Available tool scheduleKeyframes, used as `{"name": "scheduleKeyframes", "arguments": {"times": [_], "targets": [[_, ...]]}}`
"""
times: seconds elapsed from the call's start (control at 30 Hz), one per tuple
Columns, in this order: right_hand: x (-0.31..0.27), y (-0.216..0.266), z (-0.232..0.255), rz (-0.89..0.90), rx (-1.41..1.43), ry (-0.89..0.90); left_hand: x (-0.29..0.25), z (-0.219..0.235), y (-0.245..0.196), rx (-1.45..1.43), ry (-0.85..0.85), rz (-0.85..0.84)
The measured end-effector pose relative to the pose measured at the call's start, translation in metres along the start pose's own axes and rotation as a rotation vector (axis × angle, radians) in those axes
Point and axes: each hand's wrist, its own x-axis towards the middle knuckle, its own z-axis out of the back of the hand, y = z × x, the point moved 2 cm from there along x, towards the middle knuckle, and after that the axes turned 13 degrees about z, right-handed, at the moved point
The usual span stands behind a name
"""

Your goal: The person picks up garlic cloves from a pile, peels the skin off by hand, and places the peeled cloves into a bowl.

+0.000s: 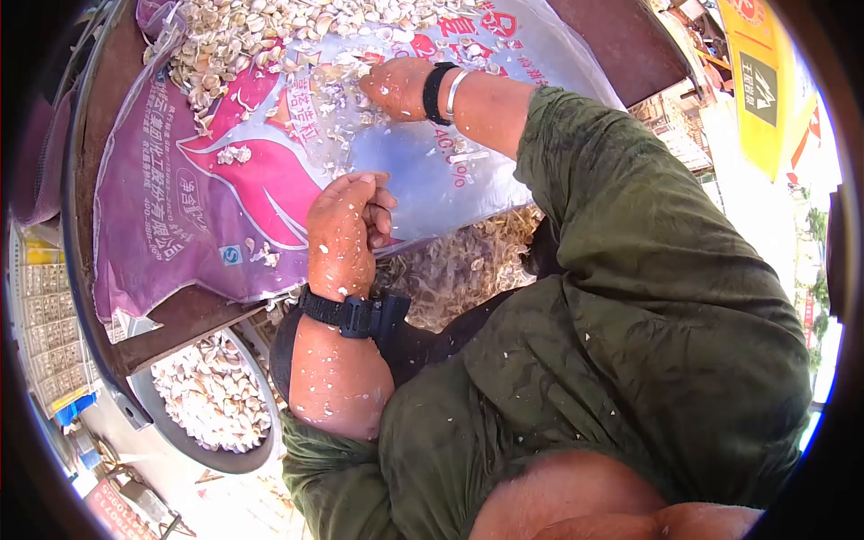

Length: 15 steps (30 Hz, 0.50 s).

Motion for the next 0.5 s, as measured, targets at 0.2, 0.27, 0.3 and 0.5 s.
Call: {"name": "scheduleKeyframes", "arguments": {"times": [0.2, 0.27, 0.3, 0.5], "targets": [[-0.038, -0.001, 0.006, -0.372, 0.978, -0.308, 0.003, 0.006, 0.012, -0.126, 0.052, 0.083], [-0.057, 0.032, 0.021, -0.296, 1.228, -0.342, 0.002, 0.0, 0.011, -0.206, 0.03, 0.145], [-0.062, 0.049, 0.033, -0.252, 1.288, -0.295, 0.001, -0.003, 0.011, -0.281, 0.003, 0.208], [-0.037, 0.036, 0.027, -0.053, 0.646, -0.38, 0.004, -0.003, 0.011, -0.374, 0.008, 0.211]]}}
